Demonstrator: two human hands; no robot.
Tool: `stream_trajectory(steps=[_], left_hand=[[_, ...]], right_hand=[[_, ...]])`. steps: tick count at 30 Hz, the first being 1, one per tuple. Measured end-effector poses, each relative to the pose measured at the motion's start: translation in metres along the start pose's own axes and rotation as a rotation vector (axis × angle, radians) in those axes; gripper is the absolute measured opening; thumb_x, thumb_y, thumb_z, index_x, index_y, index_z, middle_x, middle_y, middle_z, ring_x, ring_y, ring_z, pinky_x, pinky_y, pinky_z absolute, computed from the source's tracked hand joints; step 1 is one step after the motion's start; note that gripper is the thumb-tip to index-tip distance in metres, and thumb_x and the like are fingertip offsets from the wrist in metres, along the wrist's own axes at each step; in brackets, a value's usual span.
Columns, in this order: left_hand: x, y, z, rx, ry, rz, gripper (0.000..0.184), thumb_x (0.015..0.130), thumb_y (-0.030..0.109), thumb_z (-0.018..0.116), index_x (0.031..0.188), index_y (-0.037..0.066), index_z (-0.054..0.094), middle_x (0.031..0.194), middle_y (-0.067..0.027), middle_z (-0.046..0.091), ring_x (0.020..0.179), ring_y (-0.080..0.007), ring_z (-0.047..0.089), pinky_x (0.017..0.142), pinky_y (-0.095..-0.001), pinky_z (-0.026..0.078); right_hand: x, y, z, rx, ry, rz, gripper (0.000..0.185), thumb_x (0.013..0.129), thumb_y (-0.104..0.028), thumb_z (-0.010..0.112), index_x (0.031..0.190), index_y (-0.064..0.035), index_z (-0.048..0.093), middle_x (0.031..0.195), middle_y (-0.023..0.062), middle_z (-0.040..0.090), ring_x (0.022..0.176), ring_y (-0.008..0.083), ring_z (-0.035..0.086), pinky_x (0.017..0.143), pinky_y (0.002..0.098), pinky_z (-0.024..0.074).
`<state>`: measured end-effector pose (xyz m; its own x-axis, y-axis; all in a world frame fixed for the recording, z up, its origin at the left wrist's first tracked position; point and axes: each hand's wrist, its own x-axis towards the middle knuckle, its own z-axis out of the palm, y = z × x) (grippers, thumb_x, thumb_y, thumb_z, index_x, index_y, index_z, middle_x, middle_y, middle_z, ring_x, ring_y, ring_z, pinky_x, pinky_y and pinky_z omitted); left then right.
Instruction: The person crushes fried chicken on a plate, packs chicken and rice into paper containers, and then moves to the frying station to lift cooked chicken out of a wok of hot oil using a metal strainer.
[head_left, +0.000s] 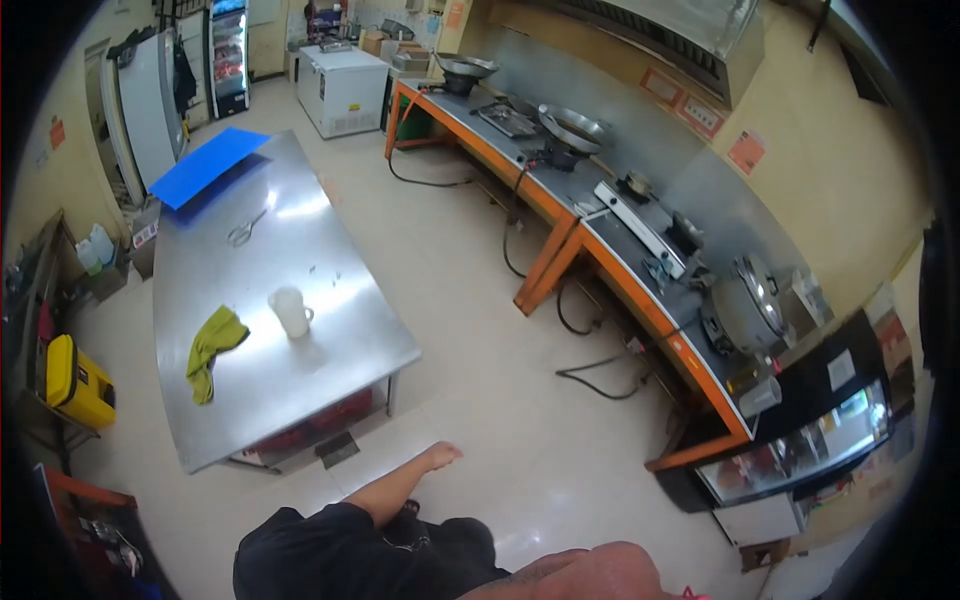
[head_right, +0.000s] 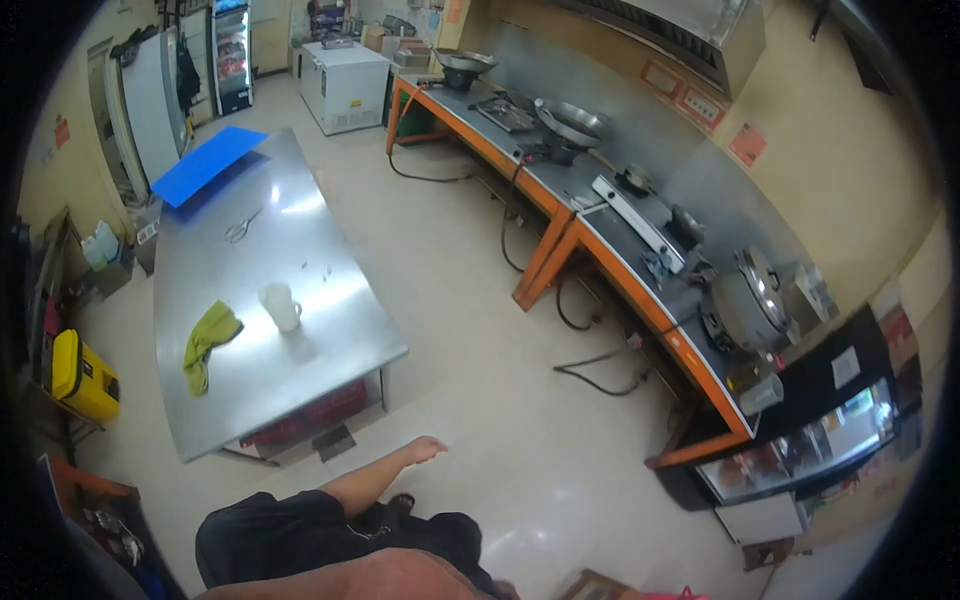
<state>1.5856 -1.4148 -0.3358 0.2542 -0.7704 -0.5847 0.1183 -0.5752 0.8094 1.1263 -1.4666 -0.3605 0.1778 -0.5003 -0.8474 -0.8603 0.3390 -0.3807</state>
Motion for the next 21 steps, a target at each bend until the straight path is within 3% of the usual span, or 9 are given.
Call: stream_trajectory(steps=[1,5,9,11,14,15,16,18,21], left_hand=[[0.019,0.030,-0.021,-0.047,0.109,-0.007,0.032,0.089,0.019,0.057,0.118,0.014,0.071,0.080,-0.0034,0.063,0.057,-0.0130,0.052,0.047,-0.0307,0.043],[0.115,0.104,-0.093,-0.275,0.111,0.131,0.025,0.094,0.024,0.058,0.111,0.013,0.072,0.075,-0.0002,0.058,0.055,-0.0105,0.049,0.045,-0.0286,0.040],[0.211,0.059,-0.129,-0.237,0.149,0.083,0.030,0.097,0.030,0.056,0.112,0.009,0.072,0.077,-0.0044,0.061,0.055,-0.0116,0.052,0.045,-0.0301,0.043],[0.231,0.036,-0.136,-0.015,0.289,-0.141,0.033,0.096,0.030,0.055,0.109,0.005,0.072,0.078,-0.0096,0.066,0.058,-0.0152,0.060,0.048,-0.0355,0.047],[0.261,-0.005,-0.145,0.046,0.133,-0.556,0.028,0.090,0.030,0.067,0.101,0.005,0.071,0.075,-0.0075,0.064,0.057,-0.0177,0.058,0.049,-0.0366,0.048],[0.265,0.003,-0.151,-0.011,0.107,-0.586,0.027,0.088,0.030,0.071,0.098,0.005,0.071,0.074,-0.0068,0.063,0.056,-0.0185,0.057,0.049,-0.0369,0.049],[0.269,0.013,-0.153,-0.111,0.230,-0.496,0.026,0.088,0.027,0.068,0.099,0.003,0.072,0.077,-0.0066,0.065,0.061,-0.0192,0.060,0.052,-0.0362,0.049],[0.258,0.062,-0.155,-0.297,0.437,-0.277,0.026,0.087,0.020,0.063,0.102,0.001,0.073,0.081,-0.0062,0.068,0.070,-0.0206,0.065,0.058,-0.0348,0.050],[0.298,0.070,-0.206,-0.778,0.349,-0.332,0.029,0.089,0.023,0.065,0.109,0.002,0.069,0.081,-0.0047,0.068,0.071,-0.0186,0.064,0.061,-0.0352,0.052]], right_hand=[[0.016,-0.015,-0.008,-0.049,-0.011,0.010,0.029,0.102,-0.027,0.048,0.116,-0.0055,0.062,0.097,0.0125,0.067,0.085,0.0224,0.066,0.074,0.0362,0.0560],[0.099,-0.087,-0.042,-0.190,-0.046,0.024,0.032,0.101,-0.029,0.047,0.114,-0.0046,0.063,0.092,0.0126,0.067,0.081,0.0226,0.066,0.071,0.0373,0.0557],[0.205,-0.158,-0.109,-0.378,-0.074,0.003,0.034,0.101,-0.031,0.046,0.111,-0.0038,0.064,0.088,0.0127,0.067,0.077,0.0228,0.066,0.069,0.0385,0.0554],[0.263,-0.226,-0.151,-0.464,-0.086,-0.030,0.036,0.100,-0.033,0.045,0.110,-0.0033,0.064,0.085,0.0127,0.067,0.074,0.0228,0.066,0.068,0.0391,0.0552],[0.367,-0.378,-0.201,-0.516,-0.060,-0.251,0.038,0.100,-0.034,0.044,0.108,-0.0027,0.064,0.082,0.0128,0.067,0.071,0.0230,0.066,0.067,0.0399,0.0550],[0.396,-0.451,-0.212,-0.438,-0.105,-0.379,0.034,0.099,-0.031,0.049,0.107,-0.0027,0.065,0.081,0.0095,0.067,0.067,0.0186,0.064,0.058,0.0346,0.0529],[0.417,-0.520,-0.208,-0.297,0.024,-0.518,0.029,0.099,-0.026,0.051,0.108,-0.0028,0.065,0.081,0.0084,0.067,0.065,0.0153,0.062,0.053,0.0300,0.0505],[0.447,-0.662,-0.205,-0.352,-0.025,-0.640,0.026,0.100,-0.024,0.051,0.109,-0.0042,0.065,0.083,0.0070,0.067,0.065,0.0145,0.061,0.054,0.0303,0.0504],[0.487,-0.847,-0.172,-0.344,-0.081,-0.847,0.023,0.102,-0.018,0.048,0.110,-0.0046,0.065,0.086,0.0053,0.066,0.069,0.0126,0.060,0.060,0.0279,0.0498]])
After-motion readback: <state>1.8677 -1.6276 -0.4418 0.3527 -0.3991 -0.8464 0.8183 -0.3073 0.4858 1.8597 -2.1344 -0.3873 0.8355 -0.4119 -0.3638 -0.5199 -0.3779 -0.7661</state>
